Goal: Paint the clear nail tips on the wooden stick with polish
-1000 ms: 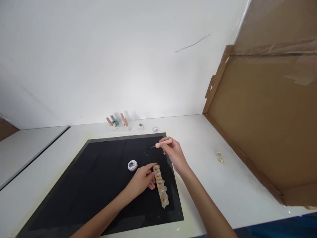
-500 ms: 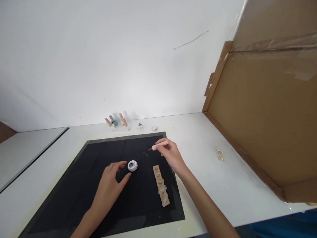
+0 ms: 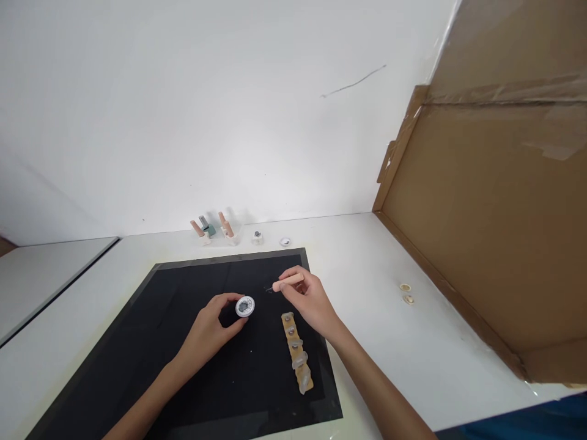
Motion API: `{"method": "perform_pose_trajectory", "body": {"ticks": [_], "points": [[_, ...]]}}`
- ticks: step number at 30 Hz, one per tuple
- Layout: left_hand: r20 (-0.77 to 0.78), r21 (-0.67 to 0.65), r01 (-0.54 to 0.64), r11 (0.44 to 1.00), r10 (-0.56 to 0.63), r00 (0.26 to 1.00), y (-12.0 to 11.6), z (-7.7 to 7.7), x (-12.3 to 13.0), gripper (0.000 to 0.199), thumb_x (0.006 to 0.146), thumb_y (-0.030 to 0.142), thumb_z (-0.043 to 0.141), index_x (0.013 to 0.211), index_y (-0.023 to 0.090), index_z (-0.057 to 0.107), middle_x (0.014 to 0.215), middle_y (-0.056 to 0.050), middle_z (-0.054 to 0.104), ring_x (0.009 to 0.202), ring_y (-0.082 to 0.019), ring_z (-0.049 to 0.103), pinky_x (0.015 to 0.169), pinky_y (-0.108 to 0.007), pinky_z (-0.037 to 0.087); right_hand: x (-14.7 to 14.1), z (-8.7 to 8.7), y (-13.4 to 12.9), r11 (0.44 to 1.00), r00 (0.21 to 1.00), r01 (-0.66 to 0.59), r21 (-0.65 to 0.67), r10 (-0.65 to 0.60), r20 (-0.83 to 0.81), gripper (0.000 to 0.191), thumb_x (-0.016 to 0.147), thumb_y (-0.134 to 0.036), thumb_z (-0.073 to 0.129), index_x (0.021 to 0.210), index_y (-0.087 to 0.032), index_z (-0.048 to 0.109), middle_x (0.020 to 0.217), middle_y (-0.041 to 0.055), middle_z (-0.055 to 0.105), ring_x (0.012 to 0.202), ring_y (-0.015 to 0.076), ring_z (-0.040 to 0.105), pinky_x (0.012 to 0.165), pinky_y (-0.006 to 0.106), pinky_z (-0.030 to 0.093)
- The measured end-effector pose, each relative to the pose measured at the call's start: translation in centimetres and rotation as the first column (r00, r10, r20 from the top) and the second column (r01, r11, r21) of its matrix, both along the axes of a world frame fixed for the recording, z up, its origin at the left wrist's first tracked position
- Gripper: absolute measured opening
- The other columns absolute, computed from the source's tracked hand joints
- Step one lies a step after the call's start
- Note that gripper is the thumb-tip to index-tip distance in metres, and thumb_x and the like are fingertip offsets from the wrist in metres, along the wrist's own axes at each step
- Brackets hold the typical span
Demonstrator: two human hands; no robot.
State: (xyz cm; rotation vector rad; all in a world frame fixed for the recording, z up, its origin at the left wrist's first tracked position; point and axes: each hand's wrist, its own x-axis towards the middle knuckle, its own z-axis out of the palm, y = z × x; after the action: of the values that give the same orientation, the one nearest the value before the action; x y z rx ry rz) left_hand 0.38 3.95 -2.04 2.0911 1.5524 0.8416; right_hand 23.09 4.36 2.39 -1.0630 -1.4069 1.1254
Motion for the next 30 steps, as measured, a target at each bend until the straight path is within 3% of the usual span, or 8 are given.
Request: {"method": "perform_pose_trajectory", "body": {"ticks": [4, 9, 16, 23, 30], "points": [[0.098, 0.011, -0.063, 0.998, 0.062, 0.993, -1.0, 0.7, 0.6, 0.02, 0.074, 0.023, 0.06, 0.093, 0.022, 0.055, 0.092, -0.004, 0.066, 0.088, -0.023, 0.063, 0.08, -0.039, 0.05, -0.4, 0.3, -1.2, 0.975, 0.986, -0.109, 0.195, 0.081, 0.145, 0.01, 0.084, -0.022, 0.055, 0.085, -0.021, 0.064, 0.086, 0.0031, 0.058, 0.078, 0.017, 0.055, 0.068, 0.03, 0.043], [0.116, 0.165, -0.081, 0.983, 0.062, 0.991, -1.9, 0.9, 0.6, 0.021, 0.073, 0.021, 0.061, 0.092, 0.021, 0.051, 0.085, -0.003, 0.062, 0.08, -0.02, 0.063, 0.073, -0.036, 0.051, -1.2, 0.3, -2.2, 0.899, 0.951, -0.259, 0.354, 0.174, 0.255, 0.019, 0.082, -0.008, 0.054, 0.092, -0.022, 0.063, 0.081, 0.0023, 0.059, 0.072, 0.0148, 0.055, 0.063, 0.029, 0.045], [0.097, 0.359, -0.068, 0.931, 0.036, 0.995, -2.3, 0.6, 0.4, 0.027, 0.07, 0.013, 0.061, 0.088, 0.022, 0.043, 0.094, -0.007, 0.061, 0.085, -0.02, 0.064, 0.071, -0.033, 0.052, -2.1, -0.4, -2.3, 0.847, 0.929, -0.31, 0.433, 0.172, 0.328, 0.026, 0.08, -0.007, 0.055, 0.099, -0.023, 0.061, 0.081, 0.0036, 0.061, 0.073, 0.0163, 0.056, 0.061, 0.03, 0.047], [0.105, 0.374, -0.042, 0.927, 0.002, 0.994, -2.6, 0.2, 0.3, 0.031, 0.07, 0.01, 0.059, 0.09, 0.022, 0.04, 0.103, -0.01, 0.063, 0.093, -0.021, 0.065, 0.075, -0.033, 0.053, -2.3, -0.8, -2.6, 0.836, 0.915, -0.336, 0.435, 0.18, 0.36, 0.027, 0.08, -0.007, 0.056, 0.102, -0.022, 0.06, 0.081, 0.0031, 0.06, 0.073, 0.0155, 0.057, 0.062, 0.03, 0.049], [0.102, 0.363, -0.023, 0.932, -0.015, 0.995, -2.7, 0.1, 0.3, 0.029, 0.069, 0.012, 0.061, 0.088, 0.022, 0.041, 0.095, -0.006, 0.062, 0.083, -0.019, 0.066, 0.069, -0.032, 0.053, -2.5, -0.9, -2.5, 0.817, 0.906, -0.334, 0.47, 0.141, 0.399, 0.025, 0.081, -0.009, 0.056, 0.103, -0.021, 0.06, 0.08, 0.0041, 0.06, 0.074, 0.0161, 0.058, 0.062, 0.03, 0.05]]}}
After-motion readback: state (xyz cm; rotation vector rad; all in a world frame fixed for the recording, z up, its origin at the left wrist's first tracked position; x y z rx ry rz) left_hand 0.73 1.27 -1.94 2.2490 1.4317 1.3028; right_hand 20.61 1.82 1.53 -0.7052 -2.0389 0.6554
